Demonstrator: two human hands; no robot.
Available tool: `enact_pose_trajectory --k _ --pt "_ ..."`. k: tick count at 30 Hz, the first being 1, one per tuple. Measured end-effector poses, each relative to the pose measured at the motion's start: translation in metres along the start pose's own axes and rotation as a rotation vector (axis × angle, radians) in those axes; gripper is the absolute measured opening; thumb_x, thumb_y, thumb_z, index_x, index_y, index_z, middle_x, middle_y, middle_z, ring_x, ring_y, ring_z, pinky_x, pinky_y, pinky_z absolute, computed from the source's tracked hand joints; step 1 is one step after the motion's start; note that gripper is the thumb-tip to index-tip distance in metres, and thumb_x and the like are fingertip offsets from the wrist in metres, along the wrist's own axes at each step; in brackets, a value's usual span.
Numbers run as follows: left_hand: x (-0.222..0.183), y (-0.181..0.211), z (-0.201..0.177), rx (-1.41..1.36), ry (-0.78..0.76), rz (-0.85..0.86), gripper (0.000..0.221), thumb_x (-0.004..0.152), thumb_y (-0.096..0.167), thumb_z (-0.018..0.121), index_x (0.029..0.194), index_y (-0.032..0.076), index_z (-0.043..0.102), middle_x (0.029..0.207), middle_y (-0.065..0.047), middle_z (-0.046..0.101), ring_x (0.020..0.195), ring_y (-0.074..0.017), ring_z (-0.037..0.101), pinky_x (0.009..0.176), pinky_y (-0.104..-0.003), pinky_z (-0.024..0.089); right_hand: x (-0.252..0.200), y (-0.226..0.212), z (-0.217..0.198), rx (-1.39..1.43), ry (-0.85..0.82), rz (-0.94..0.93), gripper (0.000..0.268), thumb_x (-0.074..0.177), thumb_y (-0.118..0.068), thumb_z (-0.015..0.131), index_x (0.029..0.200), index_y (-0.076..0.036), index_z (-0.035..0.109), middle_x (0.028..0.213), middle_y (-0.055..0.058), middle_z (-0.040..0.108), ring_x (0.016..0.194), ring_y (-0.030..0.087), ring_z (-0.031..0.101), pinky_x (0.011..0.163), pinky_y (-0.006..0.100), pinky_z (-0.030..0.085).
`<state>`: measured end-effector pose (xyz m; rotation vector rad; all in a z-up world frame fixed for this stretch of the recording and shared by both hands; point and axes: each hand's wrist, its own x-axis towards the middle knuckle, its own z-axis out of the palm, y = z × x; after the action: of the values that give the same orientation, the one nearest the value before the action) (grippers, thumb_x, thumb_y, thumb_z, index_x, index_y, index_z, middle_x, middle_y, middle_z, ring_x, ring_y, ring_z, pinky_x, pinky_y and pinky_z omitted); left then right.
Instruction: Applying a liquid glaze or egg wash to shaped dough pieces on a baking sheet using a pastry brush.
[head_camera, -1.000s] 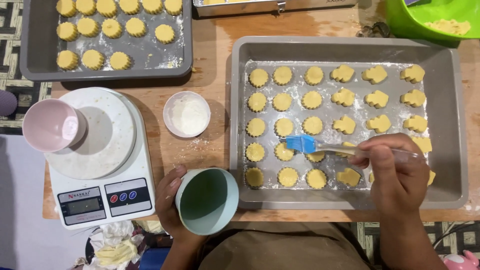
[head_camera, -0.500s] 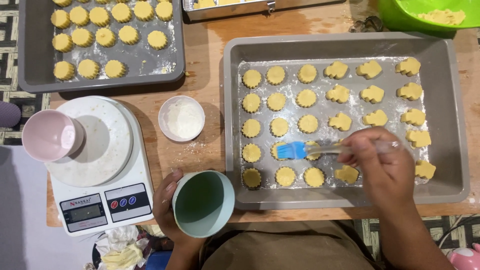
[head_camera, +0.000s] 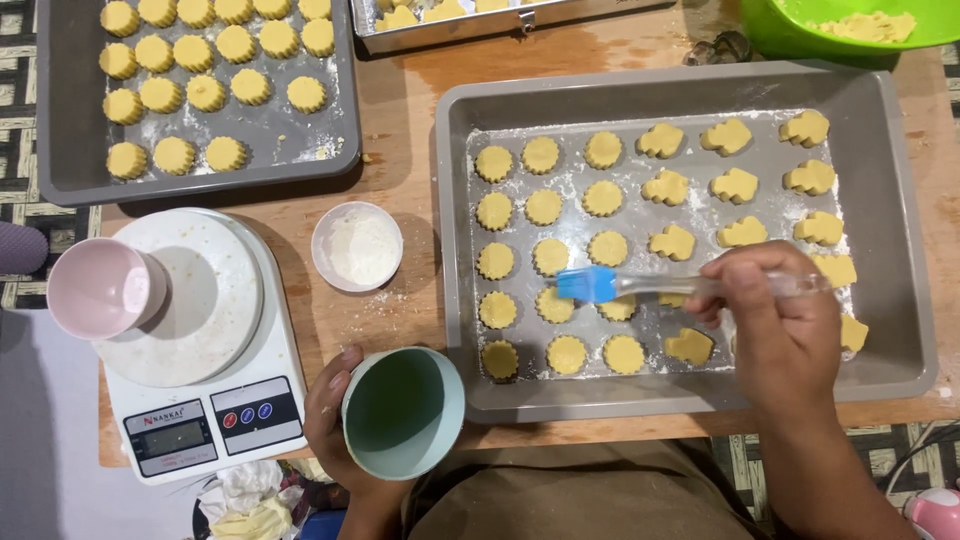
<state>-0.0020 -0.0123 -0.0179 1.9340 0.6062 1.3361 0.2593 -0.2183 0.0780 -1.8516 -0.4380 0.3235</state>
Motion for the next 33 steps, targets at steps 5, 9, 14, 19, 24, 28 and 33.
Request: enact_pose_trajectory --k 5,9,14,19,24,28,33 --pt "0.003 0.004 -0.003 -0.02 -0.041 -0.021 0.081 0.076 0.01 0.088 0.143 0.009 0.043 0.141 -0.022 0.055 0.133 -0.0343 0.058 0.123 -0.051 0.052 0.003 -0.001 0.002 -0.163 -0.15 0.068 0.026 0.108 -0.023 0.049 0.102 -0.005 0.067 0.087 0.011 0.073 0.076 0.019 0.07 0.061 0.027 0.056" --pt "0.003 0.003 -0.002 -0.033 -0.032 -0.021 0.08 0.076 0.01 0.087 0.142 0.01 0.043 0.14 -0.022 0.055 0.132 -0.0338 0.059 0.123 -0.052 0.052 0.005 -0.007 0.002 -0.088 -0.008 0.045 0.025 0.114 -0.017 0.048 0.101 -0.002 0.064 0.087 0.011 0.067 0.073 0.016 0.062 0.061 0.026 0.05" --pt "0.003 0.005 -0.003 -0.006 -0.04 -0.02 0.08 0.076 0.011 0.087 0.142 0.009 0.043 0.14 -0.022 0.056 0.132 -0.0346 0.059 0.122 -0.051 0.052 0.0 0.003 -0.001 0.007 -0.075 0.004 0.022 0.111 -0.02 0.05 0.102 -0.004 0.063 0.085 0.011 0.07 0.075 0.018 0.069 0.062 0.027 0.056" --pt "0.006 0.006 -0.004 0.036 -0.052 0.005 0.079 0.079 0.014 0.086 0.143 0.007 0.041 0.14 -0.024 0.056 0.132 -0.0364 0.059 0.122 -0.054 0.053 0.004 0.001 0.0 -0.154 -0.171 0.036 0.026 0.108 -0.02 0.049 0.098 -0.005 0.068 0.085 0.009 0.072 0.075 0.017 0.07 0.06 0.026 0.055" --pt "0.003 0.004 -0.004 0.002 -0.05 -0.013 0.083 0.075 0.014 0.088 0.144 0.007 0.042 0.141 -0.023 0.055 0.133 -0.0354 0.059 0.123 -0.053 0.052 0.001 0.003 -0.001 0.037 0.048 -0.023 0.028 0.115 -0.023 0.049 0.1 -0.003 0.062 0.085 0.01 0.064 0.073 0.016 0.062 0.065 0.027 0.051" --pt "0.004 0.005 -0.002 0.044 -0.042 0.014 0.082 0.076 0.012 0.088 0.143 0.007 0.042 0.139 -0.023 0.057 0.131 -0.0352 0.06 0.121 -0.051 0.053 0.001 0.006 -0.003 0.061 -0.062 -0.006 0.022 0.111 -0.023 0.052 0.101 -0.006 0.062 0.086 0.01 0.071 0.075 0.019 0.071 0.064 0.029 0.058" --pt "0.001 0.002 -0.004 0.018 -0.039 -0.011 0.079 0.077 0.014 0.086 0.143 0.007 0.043 0.139 -0.023 0.057 0.133 -0.0347 0.059 0.122 -0.051 0.052 0.006 0.003 -0.001 -0.119 -0.119 -0.036 0.025 0.111 -0.021 0.047 0.103 -0.004 0.064 0.082 0.01 0.071 0.07 0.016 0.067 0.058 0.025 0.054"
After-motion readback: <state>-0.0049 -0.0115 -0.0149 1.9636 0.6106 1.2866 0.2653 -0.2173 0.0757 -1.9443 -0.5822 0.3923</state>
